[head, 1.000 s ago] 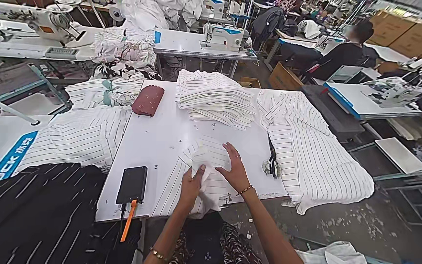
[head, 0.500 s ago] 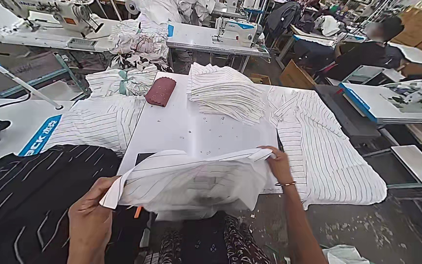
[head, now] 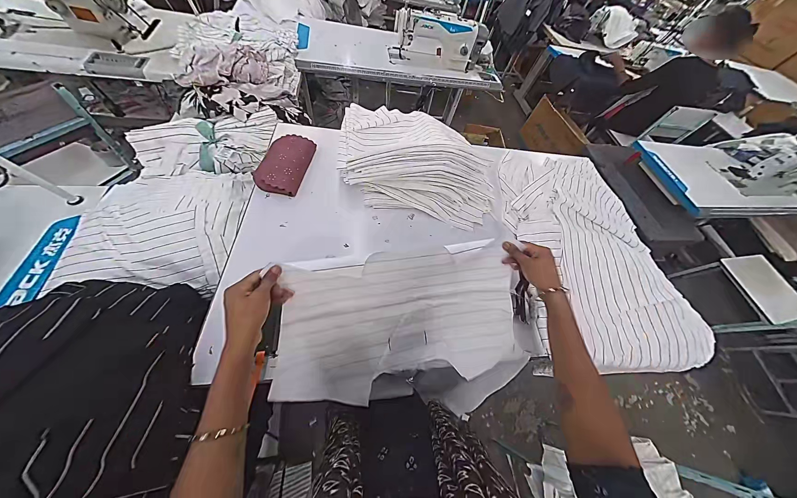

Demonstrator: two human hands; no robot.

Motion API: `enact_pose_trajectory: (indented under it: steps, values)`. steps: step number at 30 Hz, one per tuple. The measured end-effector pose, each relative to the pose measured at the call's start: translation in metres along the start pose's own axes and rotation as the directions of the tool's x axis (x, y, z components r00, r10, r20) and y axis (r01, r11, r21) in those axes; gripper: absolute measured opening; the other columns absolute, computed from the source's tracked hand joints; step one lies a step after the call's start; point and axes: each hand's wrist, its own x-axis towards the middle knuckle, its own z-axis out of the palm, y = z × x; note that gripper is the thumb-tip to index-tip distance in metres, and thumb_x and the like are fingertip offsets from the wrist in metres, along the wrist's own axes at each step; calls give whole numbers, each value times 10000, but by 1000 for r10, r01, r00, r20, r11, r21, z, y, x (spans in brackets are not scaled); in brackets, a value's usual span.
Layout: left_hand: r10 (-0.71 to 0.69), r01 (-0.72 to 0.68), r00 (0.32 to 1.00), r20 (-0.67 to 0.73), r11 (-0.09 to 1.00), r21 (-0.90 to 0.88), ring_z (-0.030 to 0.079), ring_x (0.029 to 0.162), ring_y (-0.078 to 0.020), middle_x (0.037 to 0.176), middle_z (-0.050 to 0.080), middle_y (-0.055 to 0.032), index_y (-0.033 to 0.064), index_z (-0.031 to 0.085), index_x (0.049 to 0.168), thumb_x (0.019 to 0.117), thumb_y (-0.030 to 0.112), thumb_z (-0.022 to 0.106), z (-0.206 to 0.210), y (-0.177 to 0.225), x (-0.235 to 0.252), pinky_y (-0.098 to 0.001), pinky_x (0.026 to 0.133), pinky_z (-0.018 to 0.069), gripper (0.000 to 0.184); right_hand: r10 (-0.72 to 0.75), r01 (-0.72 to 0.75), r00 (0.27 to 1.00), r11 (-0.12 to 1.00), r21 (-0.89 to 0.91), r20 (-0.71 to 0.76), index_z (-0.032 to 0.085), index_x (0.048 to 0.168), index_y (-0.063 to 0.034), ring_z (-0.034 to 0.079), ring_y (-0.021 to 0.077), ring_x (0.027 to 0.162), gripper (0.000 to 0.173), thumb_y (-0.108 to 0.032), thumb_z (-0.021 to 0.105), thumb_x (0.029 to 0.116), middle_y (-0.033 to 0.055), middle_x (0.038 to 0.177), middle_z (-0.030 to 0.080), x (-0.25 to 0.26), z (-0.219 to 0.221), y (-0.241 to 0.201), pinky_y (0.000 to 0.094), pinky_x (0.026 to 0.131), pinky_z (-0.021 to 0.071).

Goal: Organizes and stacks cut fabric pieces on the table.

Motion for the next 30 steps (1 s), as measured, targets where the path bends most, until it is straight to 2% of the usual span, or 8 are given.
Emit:
enact_pose_trajectory:
  steps: [3,5,8,11,18,25,28,30]
  values:
    - [164,-171,984,65,977,130,663,1147,-272,1237,680,-225,-82,597,1326,1091,152,449,42,-20,34,-442,1036,491,363,-34,31,987,999,-22,-155,699,1175,32,729,171,951,259,-167,599,1043,143,1052,754,32,51,11,353,895,564]
    - [217,-311,931,295,893,326,308,1507,-429,1598,321,-315,-97,304,1548,1073,205,491,70,-26,23,-546,1240,226,593,-190,171,977,967,-187,-91,449,1489,70,479,367,1416,554,-191,604,1027,275,1518,477,21,84,16,480,1181,364]
    - [217,-503,823,524,706,498,228,1546,-408,1656,261,-240,-4,292,1594,1034,368,538,114,-54,-28,-655,1223,143,716,-404,440,898,846,-301,175,346,1543,90,324,422,1508,732,-346,589,1008,298,1613,317,-33,144,32,515,1242,271]
    - [286,-590,801,526,525,613,271,1545,-341,1661,321,-126,113,379,1591,1038,532,397,120,-92,-50,-680,1212,116,694,-348,541,821,730,-419,453,368,1599,-116,258,313,1555,650,-481,396,1062,120,1675,296,-66,168,56,585,1249,172]
    - [316,-474,878,361,457,753,223,1559,-351,1675,292,-112,113,313,1617,981,717,255,79,-99,21,-689,1207,73,879,-243,383,922,693,-611,302,251,1636,-100,197,294,1575,890,-706,328,989,127,1700,218,-2,124,88,587,1254,117]
    - [121,-433,896,427,449,782,88,1582,-369,1701,171,-175,28,218,1624,1016,650,386,103,-49,73,-698,1202,-29,886,28,203,947,721,-663,320,78,1642,-31,-7,351,1592,1038,-760,369,963,202,1714,10,40,133,32,595,1256,10]
    - [254,-648,752,608,454,611,262,1535,-409,1620,347,-239,-46,346,1561,971,631,503,106,-53,8,-701,1204,105,912,-293,441,890,750,-494,349,293,1569,80,246,396,1546,924,-608,491,985,265,1642,283,-30,146,37,631,1231,174]
    - [262,-769,599,757,453,452,323,1518,-371,1614,381,-199,-14,383,1556,850,724,607,90,-78,-54,-677,1201,189,1046,-349,565,795,725,-395,497,316,1570,62,287,367,1537,1017,-696,525,926,226,1644,311,-93,144,55,648,1219,199]
